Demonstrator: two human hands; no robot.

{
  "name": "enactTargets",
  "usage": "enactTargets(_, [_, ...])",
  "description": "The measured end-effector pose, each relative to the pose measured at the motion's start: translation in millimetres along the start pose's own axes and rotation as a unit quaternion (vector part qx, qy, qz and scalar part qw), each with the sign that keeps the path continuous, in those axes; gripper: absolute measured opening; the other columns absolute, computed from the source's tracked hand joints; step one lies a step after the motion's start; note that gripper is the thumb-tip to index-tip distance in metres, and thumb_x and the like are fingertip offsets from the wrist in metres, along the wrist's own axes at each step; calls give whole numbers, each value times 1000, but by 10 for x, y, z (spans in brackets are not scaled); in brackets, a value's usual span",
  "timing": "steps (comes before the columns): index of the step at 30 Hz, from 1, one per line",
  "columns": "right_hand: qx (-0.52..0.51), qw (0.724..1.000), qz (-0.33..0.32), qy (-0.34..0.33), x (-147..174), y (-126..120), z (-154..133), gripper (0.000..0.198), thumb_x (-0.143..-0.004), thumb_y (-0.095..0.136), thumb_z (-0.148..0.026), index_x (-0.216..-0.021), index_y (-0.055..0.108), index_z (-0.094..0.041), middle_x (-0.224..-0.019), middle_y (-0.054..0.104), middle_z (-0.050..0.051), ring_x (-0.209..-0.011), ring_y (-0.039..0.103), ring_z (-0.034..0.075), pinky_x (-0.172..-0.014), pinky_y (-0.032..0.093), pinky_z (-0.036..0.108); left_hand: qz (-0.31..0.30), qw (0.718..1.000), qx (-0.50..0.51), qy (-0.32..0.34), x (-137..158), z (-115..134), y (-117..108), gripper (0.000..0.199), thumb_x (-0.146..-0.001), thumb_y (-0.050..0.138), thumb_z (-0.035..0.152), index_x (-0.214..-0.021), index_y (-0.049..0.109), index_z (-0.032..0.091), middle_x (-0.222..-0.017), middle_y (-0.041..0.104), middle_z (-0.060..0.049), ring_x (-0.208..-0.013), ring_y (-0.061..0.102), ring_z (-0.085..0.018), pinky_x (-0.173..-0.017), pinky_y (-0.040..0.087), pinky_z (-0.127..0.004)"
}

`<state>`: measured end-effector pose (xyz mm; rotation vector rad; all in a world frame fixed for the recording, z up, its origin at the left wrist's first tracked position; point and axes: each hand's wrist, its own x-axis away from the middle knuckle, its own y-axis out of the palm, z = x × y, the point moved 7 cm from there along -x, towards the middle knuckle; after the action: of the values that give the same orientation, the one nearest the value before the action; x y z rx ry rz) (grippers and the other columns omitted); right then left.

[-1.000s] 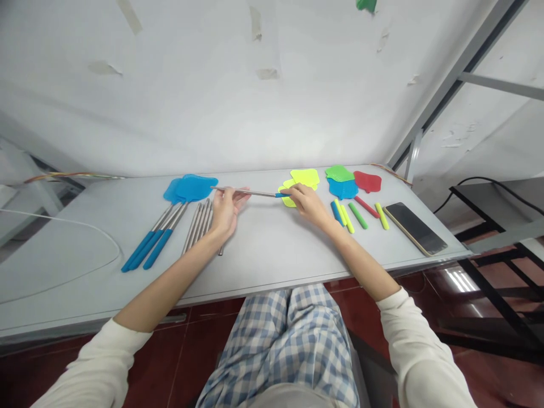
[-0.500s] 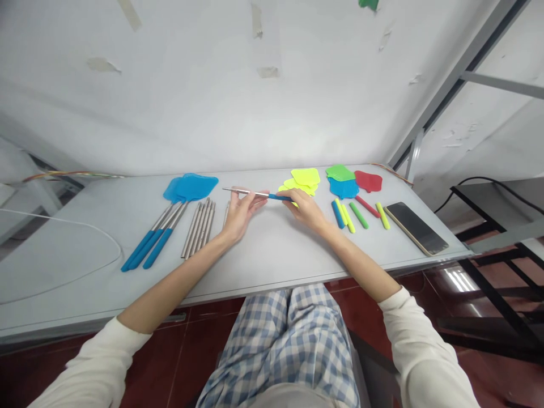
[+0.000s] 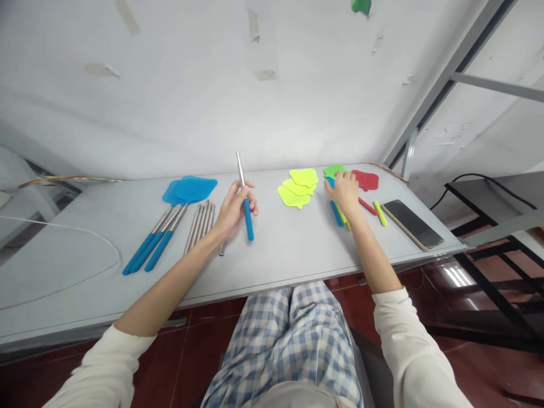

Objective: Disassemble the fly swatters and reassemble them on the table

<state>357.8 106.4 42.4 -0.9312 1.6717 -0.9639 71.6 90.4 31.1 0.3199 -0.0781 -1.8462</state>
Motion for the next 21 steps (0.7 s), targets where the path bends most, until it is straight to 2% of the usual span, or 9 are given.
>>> enactTargets(2, [92, 992, -76, 44, -24, 143, 160, 60, -88, 55, -47, -124, 50, 1, -121, 56, 32, -116, 50, 41, -91, 39, 48, -48, 998, -21, -20, -6, 62, 22, 26, -85, 59, 46, -101, 56, 26, -59, 43, 8, -41, 39, -5, -44, 36, -18])
enactTargets(4, [130, 982, -131, 44, -7, 236, 197, 63, -87, 58, -46, -127, 48, 2, -120, 58, 31, -114, 53, 39, -89, 41, 43, -91, 992, -78, -26, 13, 130, 45, 27, -83, 62, 44, -104, 61, 27, -61, 41, 7, -41, 31, -5, -41, 30, -19])
enactTargets(8, [157, 973, -166, 7, 15, 227, 142, 34, -90, 51, -30, -115, 59, -8, -110, 66, 21, -103, 62, 31, -75, 44, 33, -112, 957, -267, 31, 111, 307, 32, 28, -84, 60, 42, -105, 69, 25, -66, 51, 3, -55, 42, -10, -54, 36, -22])
enactTargets(10, [174, 971, -164, -12, 14, 184, 106, 29, -89, 51, -26, -111, 62, -10, -106, 68, 19, -97, 65, 30, -70, 43, 32, -101, 931, -348, 49, 175, 356, -1, 29, -85, 58, 43, -105, 70, 26, -72, 58, 2, -63, 48, -13, -60, 38, -23])
enactTargets(12, [201, 966, -159, -37, 20, 147, 36, 25, -88, 50, -21, -105, 64, -9, -101, 69, 20, -92, 66, 29, -69, 42, 32, -96, 908, -405, 47, 233, 363, -38, 31, -85, 56, 45, -106, 70, 28, -76, 62, 2, -64, 50, -14, -60, 36, -24])
enactTargets(16, [240, 958, -125, -92, 72, -14, -190, 27, -84, 41, -4, -87, 67, -10, -84, 70, 18, -81, 66, 27, -78, 39, 37, -84, 881, -463, 47, 314, 383, -106, 33, -87, 52, 48, -108, 69, 29, -71, 62, 3, -57, 48, -14, -56, 33, -24])
enactTargets(18, [223, 966, -92, -94, 103, -228, -256, 29, -84, 39, -3, -85, 67, -10, -80, 69, 18, -79, 66, 27, -82, 38, 40, -76, 875, -475, 54, 341, 416, -132, 31, -87, 52, 47, -105, 70, 30, -70, 63, 2, -57, 49, -14, -56, 33, -24])
enactTargets(21, [138, 988, -11, -67, 141, -693, -220, 26, -89, 42, -14, -90, 67, -12, -82, 69, 17, -85, 66, 28, -84, 41, 42, -75, 875, -472, 75, 381, 478, -152, 26, -85, 56, 44, -99, 72, 30, -78, 68, 0, -66, 56, -17, -59, 38, -25])
